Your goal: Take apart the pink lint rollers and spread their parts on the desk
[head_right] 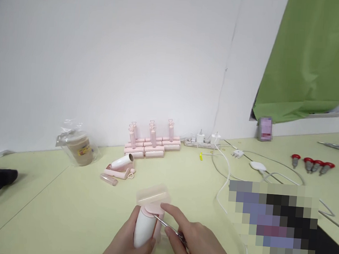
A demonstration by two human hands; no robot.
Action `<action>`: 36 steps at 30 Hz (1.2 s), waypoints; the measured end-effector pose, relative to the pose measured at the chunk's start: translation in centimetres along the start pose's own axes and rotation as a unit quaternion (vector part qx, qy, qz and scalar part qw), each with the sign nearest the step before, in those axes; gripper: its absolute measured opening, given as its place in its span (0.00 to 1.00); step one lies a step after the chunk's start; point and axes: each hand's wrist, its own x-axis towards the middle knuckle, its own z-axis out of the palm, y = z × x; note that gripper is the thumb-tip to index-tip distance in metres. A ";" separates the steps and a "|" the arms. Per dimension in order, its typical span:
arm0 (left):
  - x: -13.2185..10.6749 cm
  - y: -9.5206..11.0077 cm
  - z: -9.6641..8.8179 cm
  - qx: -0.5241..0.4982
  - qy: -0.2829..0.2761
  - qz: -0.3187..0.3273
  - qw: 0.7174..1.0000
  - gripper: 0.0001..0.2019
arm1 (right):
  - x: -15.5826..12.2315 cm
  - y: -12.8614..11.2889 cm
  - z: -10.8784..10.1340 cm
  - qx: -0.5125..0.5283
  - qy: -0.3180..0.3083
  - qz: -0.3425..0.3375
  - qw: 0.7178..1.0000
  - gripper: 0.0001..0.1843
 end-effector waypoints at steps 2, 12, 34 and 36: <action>0.7 -0.1 0.4 0.031 -0.002 -0.003 1.000 0.17 | 0.1 0.6 0.3 -0.015 0.013 0.001 1.000 0.20; 3.1 1.3 4.4 0.042 -0.005 -0.047 0.998 0.11 | -0.8 5.4 1.7 -0.109 0.083 0.010 0.990 0.27; 6.9 3.1 8.1 -0.011 0.137 0.002 0.991 0.15 | 2.2 5.7 -0.1 -0.148 0.131 0.112 0.974 0.26; 7.3 3.3 8.2 -0.004 0.151 -0.005 0.989 0.14 | 2.5 5.4 -0.2 -0.160 0.137 0.126 0.969 0.26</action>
